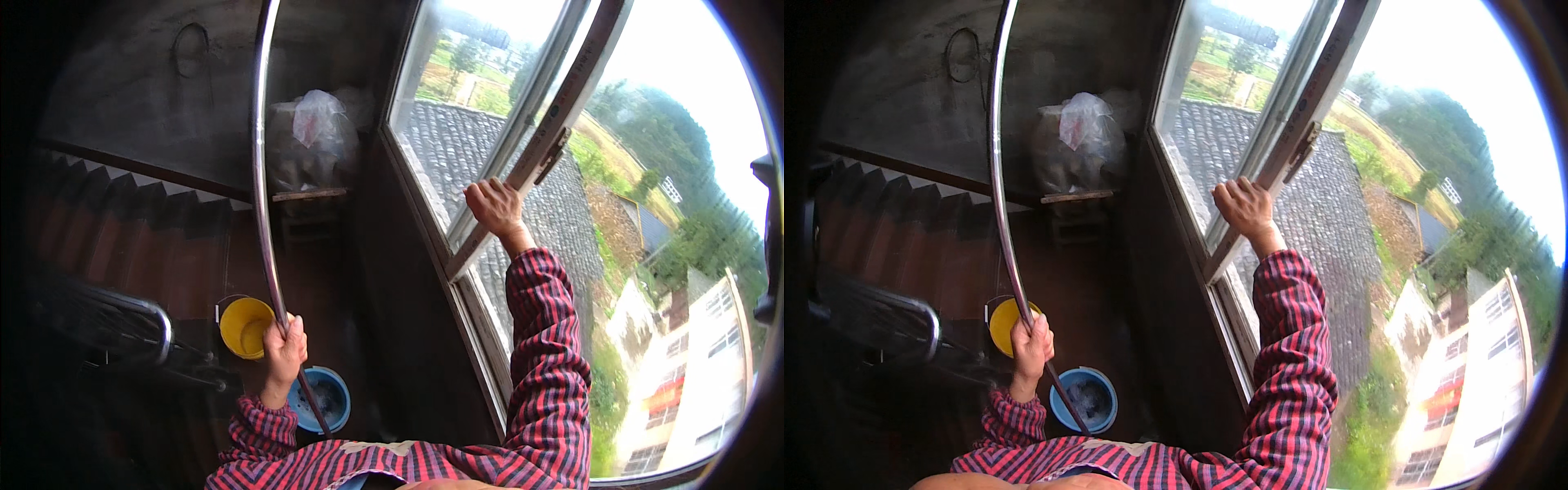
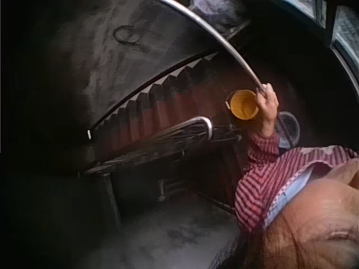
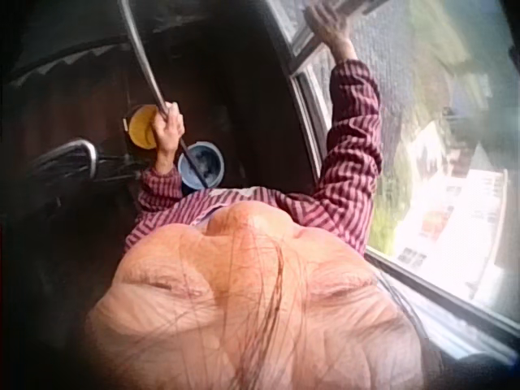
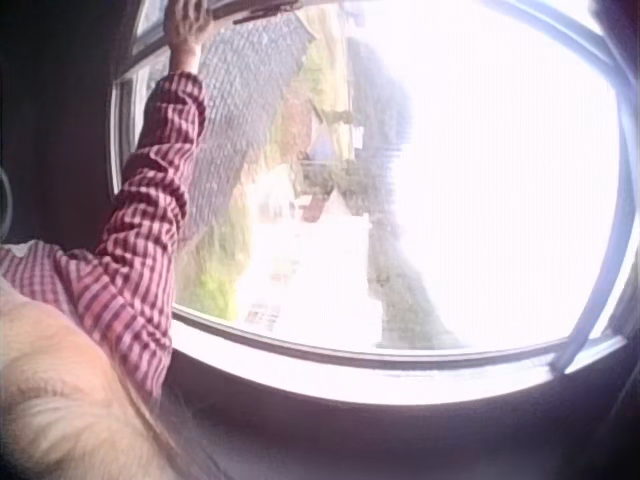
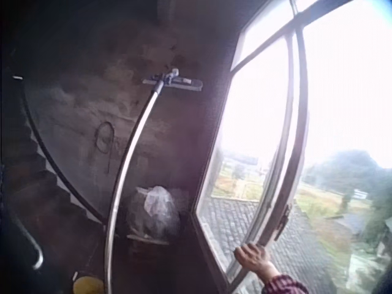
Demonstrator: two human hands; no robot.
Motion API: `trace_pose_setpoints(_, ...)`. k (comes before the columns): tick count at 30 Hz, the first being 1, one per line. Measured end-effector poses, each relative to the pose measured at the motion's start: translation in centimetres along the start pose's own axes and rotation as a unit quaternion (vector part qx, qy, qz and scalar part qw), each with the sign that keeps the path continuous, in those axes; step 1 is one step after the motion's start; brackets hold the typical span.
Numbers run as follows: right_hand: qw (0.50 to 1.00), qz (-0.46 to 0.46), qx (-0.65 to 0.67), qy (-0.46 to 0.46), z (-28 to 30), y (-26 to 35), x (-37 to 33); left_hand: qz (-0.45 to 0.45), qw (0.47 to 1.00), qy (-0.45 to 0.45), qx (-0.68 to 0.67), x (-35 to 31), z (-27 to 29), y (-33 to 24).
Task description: The person uses a long-handled squeegee to clean a large multi-pane window. They repeatedly dip the squeegee into a blue bucket of water, then wipe the glass in vertical strokes. The person also opens a hinged window pane to clean its outer surface before closing it again.
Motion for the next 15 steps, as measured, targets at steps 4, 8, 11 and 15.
trace_pose_setpoints(4, 0.999, -0.026, -0.013, -0.017, 0.2, -0.1, -0.6, -0.001, 1.000, -0.015, 0.016, -0.2, -0.4, 0.5)
trace_pose_setpoints(8, 0.999, -0.027, 0.011, -0.022, 0.7, -0.1, 0.2, 0.022, 0.999, 0.004, -0.025, -0.9, -1.7, -0.5)
trace_pose_setpoints(11, 0.997, -0.025, -0.017, -0.071, 1.5, -0.5, 2.3, 0.027, 0.997, 0.055, -0.041, -1.3, -4.1, -2.2)
trace_pose_setpoints(15, 0.902, -0.272, 0.332, 0.043, 1.0, -0.4, 5.5, -0.005, 0.990, 0.113, -0.083, -0.4, -6.4, -4.8)
Point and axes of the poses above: each hand's wrist, its own x-axis towards the middle knuckle, its own z-axis out of the back of the hand, y = z × x, the point moved 5 cm from there along x, towards the middle knuckle, and after that the axes turned 12 degrees about z, right-handed, at the moved point
